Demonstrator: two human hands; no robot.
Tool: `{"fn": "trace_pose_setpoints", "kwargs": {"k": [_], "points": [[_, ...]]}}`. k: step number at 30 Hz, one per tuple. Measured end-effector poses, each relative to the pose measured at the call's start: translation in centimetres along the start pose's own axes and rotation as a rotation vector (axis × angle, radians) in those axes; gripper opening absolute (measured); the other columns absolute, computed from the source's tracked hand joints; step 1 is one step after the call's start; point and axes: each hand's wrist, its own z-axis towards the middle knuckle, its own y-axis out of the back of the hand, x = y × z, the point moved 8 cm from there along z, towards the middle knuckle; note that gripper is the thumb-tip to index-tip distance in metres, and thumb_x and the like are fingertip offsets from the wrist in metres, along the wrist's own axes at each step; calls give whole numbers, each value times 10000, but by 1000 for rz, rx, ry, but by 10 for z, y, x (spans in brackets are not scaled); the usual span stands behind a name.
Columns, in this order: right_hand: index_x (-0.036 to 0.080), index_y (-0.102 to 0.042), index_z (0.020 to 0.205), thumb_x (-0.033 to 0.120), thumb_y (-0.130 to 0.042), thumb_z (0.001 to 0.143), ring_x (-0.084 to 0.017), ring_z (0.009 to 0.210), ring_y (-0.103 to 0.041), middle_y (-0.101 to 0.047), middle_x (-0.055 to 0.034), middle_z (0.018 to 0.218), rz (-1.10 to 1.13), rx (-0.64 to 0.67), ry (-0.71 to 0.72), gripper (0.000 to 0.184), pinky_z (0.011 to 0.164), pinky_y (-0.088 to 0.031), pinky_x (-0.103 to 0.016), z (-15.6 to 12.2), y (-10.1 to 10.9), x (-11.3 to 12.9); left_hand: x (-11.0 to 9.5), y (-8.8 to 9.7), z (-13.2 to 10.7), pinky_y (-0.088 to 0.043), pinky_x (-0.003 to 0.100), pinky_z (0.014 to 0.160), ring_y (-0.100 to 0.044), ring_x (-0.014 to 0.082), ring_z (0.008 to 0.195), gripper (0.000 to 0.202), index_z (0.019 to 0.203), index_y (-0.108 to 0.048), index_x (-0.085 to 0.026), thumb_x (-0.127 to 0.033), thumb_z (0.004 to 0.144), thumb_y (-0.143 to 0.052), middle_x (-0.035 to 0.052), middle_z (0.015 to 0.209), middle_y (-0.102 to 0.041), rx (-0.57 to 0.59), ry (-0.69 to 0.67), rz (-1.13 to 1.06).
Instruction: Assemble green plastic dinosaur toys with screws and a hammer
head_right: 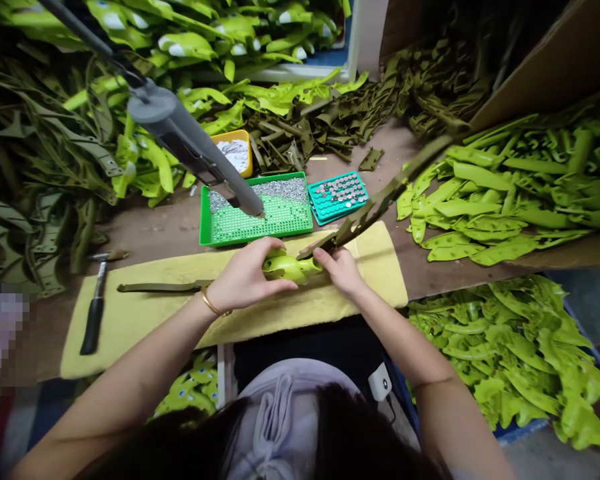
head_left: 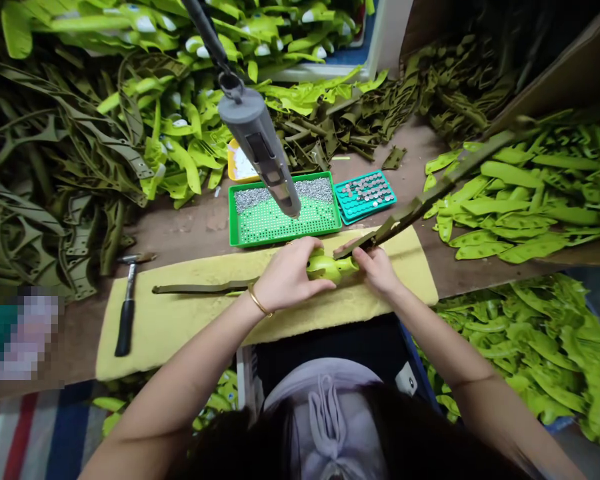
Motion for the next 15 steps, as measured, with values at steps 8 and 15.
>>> {"fn": "trace_pose_setpoints", "kwargs": {"k": [8, 15], "points": [[238, -699, 890, 559, -677, 725, -233, 989, -669, -733, -42, 917, -94, -46, 31, 362, 942, -518, -389, -12, -6, 3, -1, 4, 6, -480, 404, 834, -590, 272, 988, 569, 1106, -515, -181, -517, 696, -722, 98, 1070, -623, 15, -34, 100], [202, -682, 856, 366, -733, 677, -213, 843, -667, -698, -34, 818, -432, 64, 65, 248, 821, -554, -389, 47, 46, 48, -8, 3, 15, -455, 381, 792, -599, 254, 919, 386, 1094, -653, -235, -482, 801, -608, 54, 988, -648, 225, -175, 305]]}}
